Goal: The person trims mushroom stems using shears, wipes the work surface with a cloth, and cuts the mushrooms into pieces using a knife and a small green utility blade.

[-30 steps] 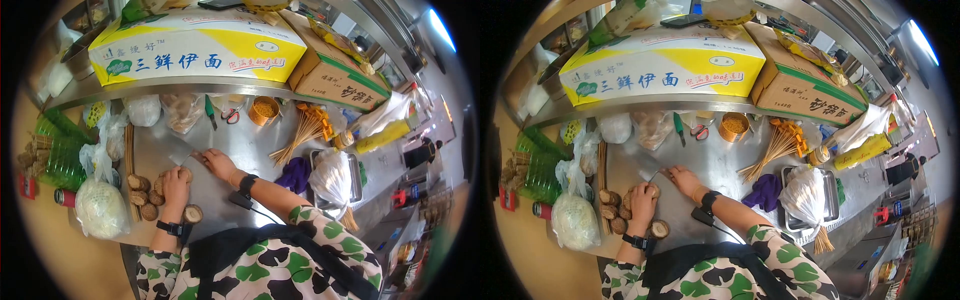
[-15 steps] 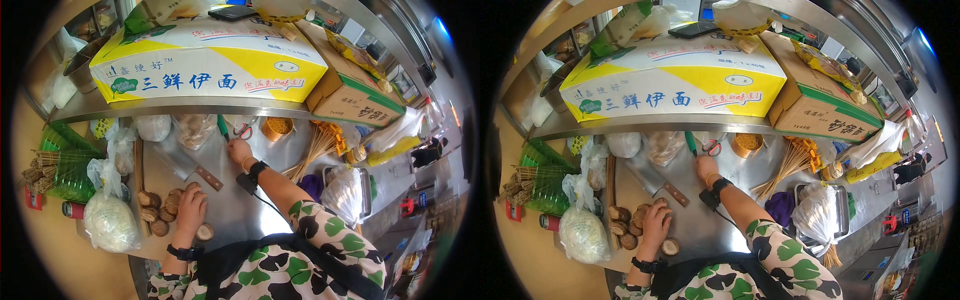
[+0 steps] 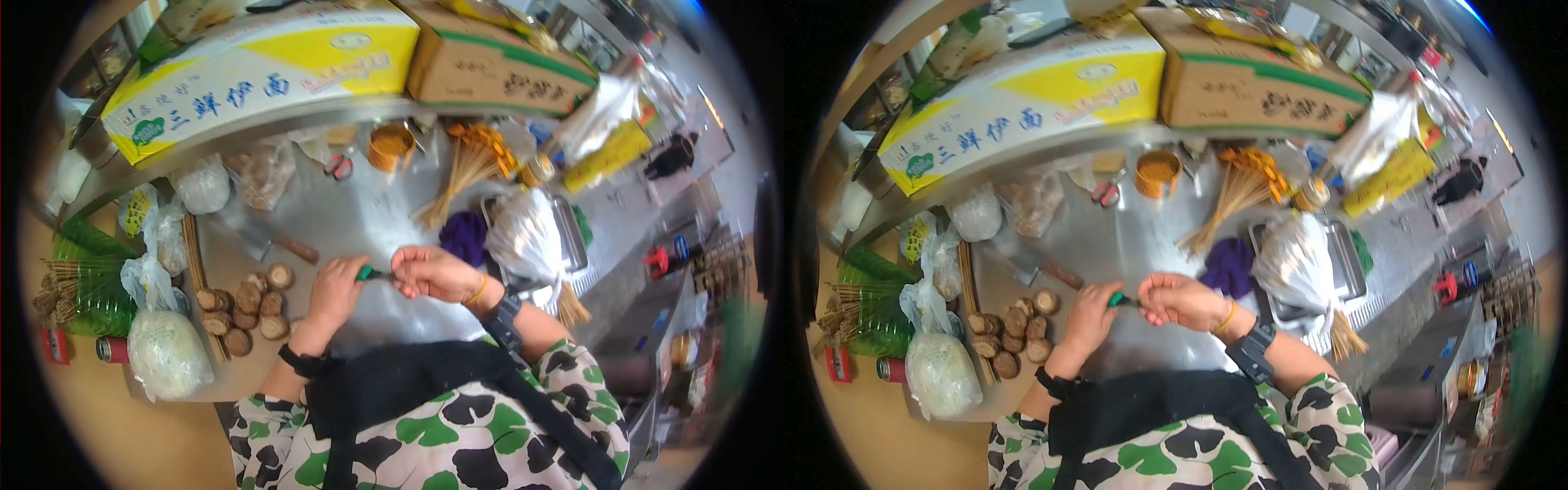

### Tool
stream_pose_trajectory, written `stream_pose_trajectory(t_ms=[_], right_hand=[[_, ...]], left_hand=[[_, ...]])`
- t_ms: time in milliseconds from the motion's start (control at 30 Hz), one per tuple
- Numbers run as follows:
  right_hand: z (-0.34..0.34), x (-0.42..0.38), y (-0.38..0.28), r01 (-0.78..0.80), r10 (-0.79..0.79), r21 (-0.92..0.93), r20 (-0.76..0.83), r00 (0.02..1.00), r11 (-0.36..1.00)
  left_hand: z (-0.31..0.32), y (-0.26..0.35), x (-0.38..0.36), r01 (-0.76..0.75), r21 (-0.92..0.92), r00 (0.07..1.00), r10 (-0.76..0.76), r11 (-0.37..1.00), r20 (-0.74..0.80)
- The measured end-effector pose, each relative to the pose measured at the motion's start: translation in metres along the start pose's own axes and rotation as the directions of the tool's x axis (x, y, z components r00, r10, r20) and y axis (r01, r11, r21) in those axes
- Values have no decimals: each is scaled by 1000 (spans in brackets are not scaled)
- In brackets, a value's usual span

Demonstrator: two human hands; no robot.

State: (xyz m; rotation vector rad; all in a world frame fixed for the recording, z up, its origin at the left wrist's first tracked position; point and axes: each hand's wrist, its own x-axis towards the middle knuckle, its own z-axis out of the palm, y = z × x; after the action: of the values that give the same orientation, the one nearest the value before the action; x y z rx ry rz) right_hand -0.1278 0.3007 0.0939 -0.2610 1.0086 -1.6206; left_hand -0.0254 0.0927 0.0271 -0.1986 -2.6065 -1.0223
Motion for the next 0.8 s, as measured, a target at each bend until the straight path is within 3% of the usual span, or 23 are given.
stream_pose_trajectory(t_ms=[33,67,100,133,200,300,400,533,567,667,733,800], right_hand=[[5,-13,4,74,-75,-20,-73,994,997],[9,-23,6,151,-157,-55,-138,978,987],[3,-30,15,230,-278,-224,-213,937,947],[-1,-37,26,240,-363,-440,-219,906,865],[-8,-47,51,188,-524,-796,-183,832,576],[11,-64,77,225,-372,-548,-172,912,806],[11,-76,89,219,-323,-477,-149,934,851],[2,-97,94,156,-266,-497,-159,951,853],[-6,-101,97,112,-222,-528,-150,963,842],[-11,-108,106,137,-224,-492,-122,967,860],[-11,-106,109,58,-97,-234,-158,983,971],[-13,-101,108,39,-70,-249,-115,991,968]], left_hand=[[1,11,-2,83,-40,994,-79,996,76],[7,17,-7,214,-370,975,-174,904,140],[13,23,-9,331,-639,944,-243,694,225],[15,29,-11,423,-815,901,-279,396,332],[14,47,-11,404,-880,913,-163,248,374],[19,75,-9,386,-922,922,-45,41,384],[28,93,-11,406,-906,914,-60,119,401],[39,92,-13,366,-930,916,-185,28,354],[42,87,-14,355,-932,917,-221,68,333],[44,91,-18,446,-895,845,-323,-14,426],[43,94,-23,513,-858,819,-310,18,483],[47,97,-28,580,-815,781,-298,16,549]])
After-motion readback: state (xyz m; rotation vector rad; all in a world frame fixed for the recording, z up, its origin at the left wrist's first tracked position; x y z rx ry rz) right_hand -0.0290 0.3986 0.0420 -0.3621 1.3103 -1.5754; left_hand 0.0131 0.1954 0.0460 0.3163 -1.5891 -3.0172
